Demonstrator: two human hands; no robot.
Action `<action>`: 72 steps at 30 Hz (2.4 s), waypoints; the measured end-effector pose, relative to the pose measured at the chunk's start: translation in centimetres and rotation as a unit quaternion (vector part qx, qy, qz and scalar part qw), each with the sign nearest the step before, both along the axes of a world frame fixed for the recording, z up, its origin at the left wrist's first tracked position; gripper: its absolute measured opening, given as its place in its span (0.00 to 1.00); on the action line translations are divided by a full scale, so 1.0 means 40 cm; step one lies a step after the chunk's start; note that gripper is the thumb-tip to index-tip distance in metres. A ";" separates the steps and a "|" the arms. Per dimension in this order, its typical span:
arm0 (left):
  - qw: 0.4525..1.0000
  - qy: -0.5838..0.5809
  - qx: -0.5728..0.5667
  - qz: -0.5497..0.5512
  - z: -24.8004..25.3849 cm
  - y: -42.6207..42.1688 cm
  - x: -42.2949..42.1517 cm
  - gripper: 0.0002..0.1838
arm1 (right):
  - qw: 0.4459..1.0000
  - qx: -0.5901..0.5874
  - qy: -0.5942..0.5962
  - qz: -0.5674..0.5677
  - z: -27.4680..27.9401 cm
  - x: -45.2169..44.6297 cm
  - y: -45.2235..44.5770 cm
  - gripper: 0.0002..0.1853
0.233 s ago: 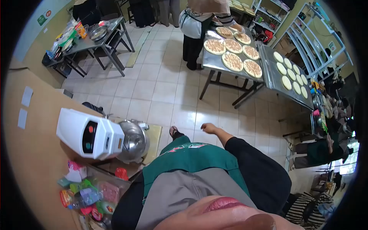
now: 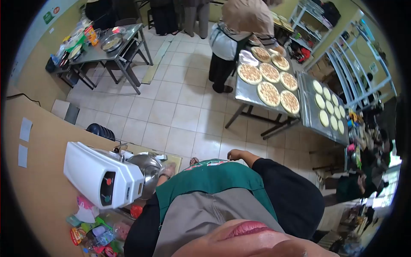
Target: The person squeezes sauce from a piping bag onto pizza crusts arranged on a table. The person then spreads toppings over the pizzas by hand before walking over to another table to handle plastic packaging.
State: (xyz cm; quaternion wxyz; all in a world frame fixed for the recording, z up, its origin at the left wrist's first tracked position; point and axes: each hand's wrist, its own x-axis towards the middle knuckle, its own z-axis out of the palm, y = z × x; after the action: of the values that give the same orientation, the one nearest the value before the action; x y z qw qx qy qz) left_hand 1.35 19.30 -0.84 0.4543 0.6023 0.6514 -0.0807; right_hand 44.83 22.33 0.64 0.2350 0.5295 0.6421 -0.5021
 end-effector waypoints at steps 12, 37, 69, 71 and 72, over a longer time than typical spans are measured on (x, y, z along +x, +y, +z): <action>0.938 -0.253 0.092 0.219 -0.063 0.645 0.022 0.21 | 0.989 0.036 0.094 -0.112 -0.108 -0.037 0.687 0.12; 0.694 -0.404 0.092 0.589 0.111 1.965 -0.277 0.28 | 0.952 -0.123 0.268 -0.082 0.114 -0.747 2.501 0.12; -0.032 -0.580 0.358 0.731 0.179 3.377 -0.810 0.19 | 0.920 -0.361 0.153 -0.015 0.259 -2.142 3.738 0.27; -0.032 -0.503 0.391 0.770 0.197 3.394 -0.817 0.16 | 0.924 -0.361 0.121 -0.028 0.242 -2.181 3.717 0.27; -0.023 -0.431 0.419 0.799 0.223 3.405 -0.824 0.14 | 0.913 -0.376 0.159 -0.023 0.234 -2.204 3.731 0.25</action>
State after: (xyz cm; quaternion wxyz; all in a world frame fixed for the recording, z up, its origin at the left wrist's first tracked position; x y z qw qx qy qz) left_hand -31.61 155.50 8.08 -0.0827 0.3095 -0.3039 -0.8972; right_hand -43.31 171.59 10.00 0.3002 0.3297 0.4226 -0.7890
